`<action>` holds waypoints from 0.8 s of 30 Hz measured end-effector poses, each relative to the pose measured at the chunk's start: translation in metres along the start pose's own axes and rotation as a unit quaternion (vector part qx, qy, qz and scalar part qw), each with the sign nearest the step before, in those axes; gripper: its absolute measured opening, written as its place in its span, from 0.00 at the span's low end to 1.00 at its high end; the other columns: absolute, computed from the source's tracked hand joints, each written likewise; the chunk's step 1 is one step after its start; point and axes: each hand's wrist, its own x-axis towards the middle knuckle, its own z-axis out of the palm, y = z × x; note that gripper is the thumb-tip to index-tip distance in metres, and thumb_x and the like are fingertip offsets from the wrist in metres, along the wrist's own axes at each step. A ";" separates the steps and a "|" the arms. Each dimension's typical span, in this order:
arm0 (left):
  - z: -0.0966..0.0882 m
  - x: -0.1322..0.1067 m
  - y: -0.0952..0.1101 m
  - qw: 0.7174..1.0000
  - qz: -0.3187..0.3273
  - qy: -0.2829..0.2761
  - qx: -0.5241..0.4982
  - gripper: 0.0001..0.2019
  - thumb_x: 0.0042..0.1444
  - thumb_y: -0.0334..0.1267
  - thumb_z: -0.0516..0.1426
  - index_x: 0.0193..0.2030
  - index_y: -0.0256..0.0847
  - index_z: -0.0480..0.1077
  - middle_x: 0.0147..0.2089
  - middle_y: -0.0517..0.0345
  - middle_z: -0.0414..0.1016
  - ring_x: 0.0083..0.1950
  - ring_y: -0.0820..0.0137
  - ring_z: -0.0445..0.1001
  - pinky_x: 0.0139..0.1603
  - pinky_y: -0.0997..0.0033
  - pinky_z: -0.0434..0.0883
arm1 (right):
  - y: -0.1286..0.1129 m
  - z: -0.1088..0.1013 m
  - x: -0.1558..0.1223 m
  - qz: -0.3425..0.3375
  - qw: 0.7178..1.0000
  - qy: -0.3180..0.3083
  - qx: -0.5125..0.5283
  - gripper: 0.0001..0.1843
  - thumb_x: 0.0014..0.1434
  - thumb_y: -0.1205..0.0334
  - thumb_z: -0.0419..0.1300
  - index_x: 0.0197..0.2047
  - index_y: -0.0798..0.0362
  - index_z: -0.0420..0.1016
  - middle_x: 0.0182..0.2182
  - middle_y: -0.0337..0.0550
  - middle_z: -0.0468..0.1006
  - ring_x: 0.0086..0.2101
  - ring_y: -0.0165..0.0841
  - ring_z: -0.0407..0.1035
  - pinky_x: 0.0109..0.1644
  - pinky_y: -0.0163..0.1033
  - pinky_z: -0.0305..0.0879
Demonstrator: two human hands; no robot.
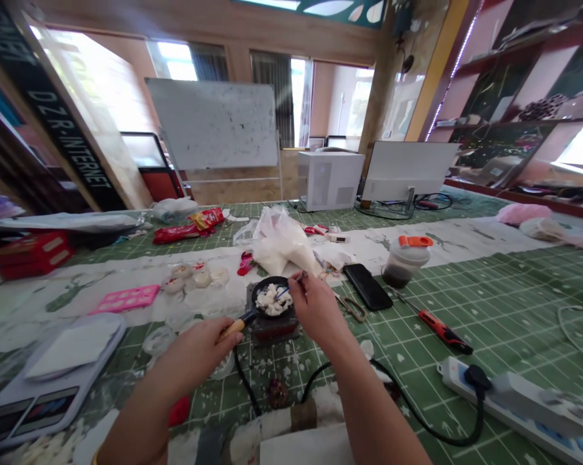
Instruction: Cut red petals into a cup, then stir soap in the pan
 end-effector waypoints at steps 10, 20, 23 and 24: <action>0.004 0.004 0.002 1.000 -0.007 0.016 0.011 0.18 0.58 0.48 0.42 0.30 0.41 0.65 0.33 0.52 0.75 0.36 0.63 0.73 0.29 0.71 0.58 | -0.009 -0.002 -0.006 -0.027 1.000 -0.003 -0.002 0.13 0.59 0.56 0.48 0.36 0.53 0.71 0.30 0.42 0.76 0.31 0.33 0.69 0.36 0.34 0.61; 0.002 0.004 0.007 0.999 -0.027 -0.001 0.024 0.19 0.58 0.48 0.41 0.32 0.40 0.67 0.35 0.50 0.75 0.36 0.63 0.73 0.31 0.70 0.60 | -0.002 -0.054 -0.013 0.050 0.987 0.151 0.034 0.16 0.57 0.49 0.49 0.35 0.53 0.70 0.29 0.43 0.76 0.30 0.33 0.70 0.34 0.36 0.63; 0.002 0.005 0.009 0.999 -0.025 -0.018 0.021 0.19 0.58 0.48 0.41 0.33 0.41 0.68 0.34 0.49 0.74 0.36 0.63 0.72 0.30 0.70 0.60 | 0.015 -0.100 -0.024 0.066 0.970 0.232 -0.038 0.18 0.59 0.48 0.46 0.34 0.51 0.69 0.30 0.42 0.76 0.31 0.32 0.70 0.36 0.38 0.63; 0.002 0.006 0.008 0.999 -0.023 -0.020 0.023 0.20 0.57 0.48 0.40 0.33 0.41 0.68 0.34 0.49 0.74 0.36 0.62 0.72 0.30 0.70 0.60 | 0.024 -0.115 -0.031 0.091 0.966 0.217 -0.103 0.18 0.59 0.49 0.45 0.35 0.51 0.69 0.27 0.41 0.75 0.29 0.32 0.70 0.35 0.38 0.63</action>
